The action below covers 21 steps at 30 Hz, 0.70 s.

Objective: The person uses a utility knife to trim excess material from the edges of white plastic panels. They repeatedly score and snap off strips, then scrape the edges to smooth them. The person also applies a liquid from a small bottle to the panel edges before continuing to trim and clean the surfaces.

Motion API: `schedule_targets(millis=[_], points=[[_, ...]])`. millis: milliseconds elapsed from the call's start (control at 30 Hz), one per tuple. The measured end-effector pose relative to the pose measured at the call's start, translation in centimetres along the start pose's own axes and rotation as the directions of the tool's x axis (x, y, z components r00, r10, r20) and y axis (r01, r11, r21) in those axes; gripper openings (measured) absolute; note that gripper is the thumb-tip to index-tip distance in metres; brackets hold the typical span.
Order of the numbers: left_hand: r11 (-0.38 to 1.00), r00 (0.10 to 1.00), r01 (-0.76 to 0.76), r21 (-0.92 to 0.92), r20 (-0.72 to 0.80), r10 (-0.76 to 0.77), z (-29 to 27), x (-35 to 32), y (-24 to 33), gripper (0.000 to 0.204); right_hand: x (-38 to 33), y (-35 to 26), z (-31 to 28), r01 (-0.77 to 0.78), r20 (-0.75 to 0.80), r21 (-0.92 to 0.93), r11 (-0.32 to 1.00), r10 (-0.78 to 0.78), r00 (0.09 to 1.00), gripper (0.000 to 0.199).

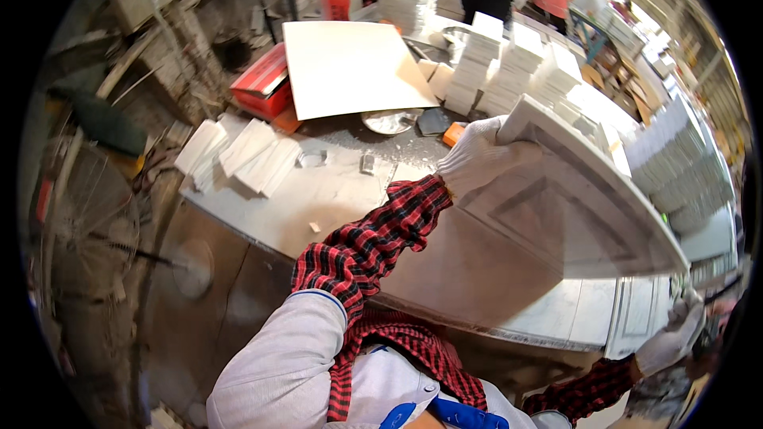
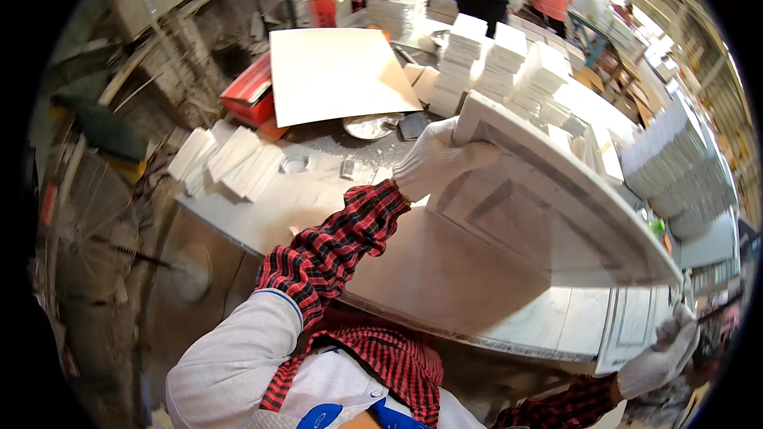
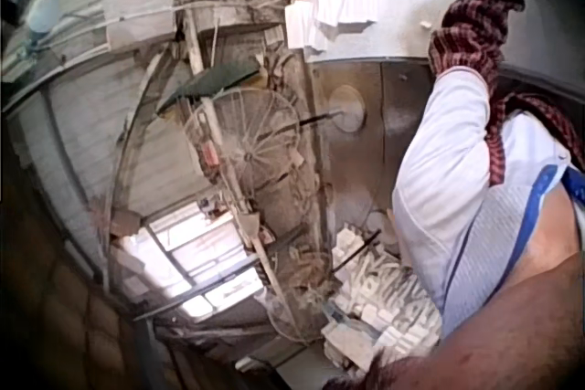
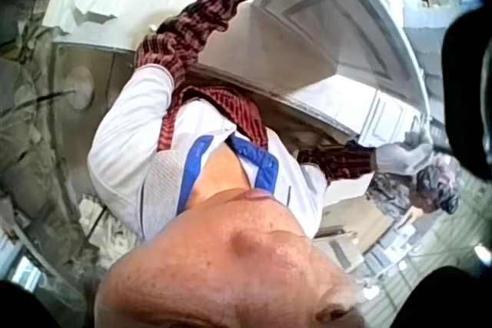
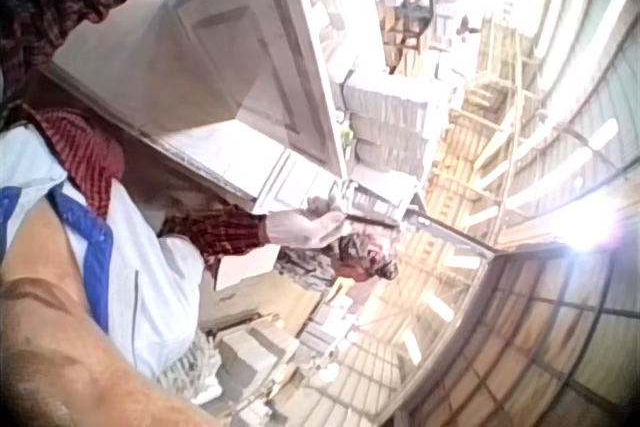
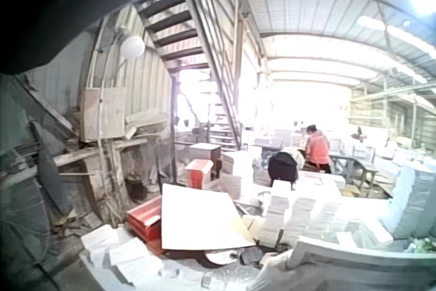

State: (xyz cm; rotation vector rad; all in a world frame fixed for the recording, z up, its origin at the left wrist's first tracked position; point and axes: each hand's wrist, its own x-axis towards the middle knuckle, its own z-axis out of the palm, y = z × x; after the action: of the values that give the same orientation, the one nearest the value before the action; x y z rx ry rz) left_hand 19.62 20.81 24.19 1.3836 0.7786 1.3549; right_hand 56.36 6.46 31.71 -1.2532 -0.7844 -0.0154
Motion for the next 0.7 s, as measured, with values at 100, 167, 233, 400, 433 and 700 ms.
schedule_targets(millis=[100, 167, 233, 400, 433, 700], points=[[0.998, 0.999, -0.046, -0.037, 0.018, 0.046, 0.6, 1.3, -0.5, 0.027, -4.6, -1.6, 0.8, -0.039, 0.402, -0.059, 0.998, 0.059, 0.914, 0.025], [0.994, 0.996, -0.082, -0.065, 0.031, 0.085, -0.5, 1.9, -1.4, 0.030, -10.3, -2.3, 6.1, -0.415, 0.458, 0.100, 0.904, 0.329, 0.826, 0.023], [0.997, 0.995, -0.028, -0.071, 0.091, 0.034, -0.4, 2.6, -0.9, 0.030, -12.5, -4.5, 8.4, -0.424, 0.649, 0.062, 0.903, 0.286, 0.705, 0.026], [0.947, 0.982, 0.014, -0.320, 0.183, 0.047, 0.0, 3.8, -1.2, 0.036, -16.4, -4.8, 12.3, -0.281, 0.667, -0.141, 0.949, 0.301, 0.682, 0.024], [0.955, 0.977, 0.027, -0.296, 0.210, 0.037, -0.7, 4.1, -1.2, 0.043, -16.9, -4.0, 13.1, -0.258, 0.650, -0.142, 0.956, 0.287, 0.704, 0.022], [0.964, 0.965, -0.009, -0.266, 0.252, 0.078, -1.5, 4.1, -0.8, 0.052, -16.6, 2.4, 16.5, 0.195, 0.679, -0.122, 0.973, -0.061, 0.731, 0.019]])
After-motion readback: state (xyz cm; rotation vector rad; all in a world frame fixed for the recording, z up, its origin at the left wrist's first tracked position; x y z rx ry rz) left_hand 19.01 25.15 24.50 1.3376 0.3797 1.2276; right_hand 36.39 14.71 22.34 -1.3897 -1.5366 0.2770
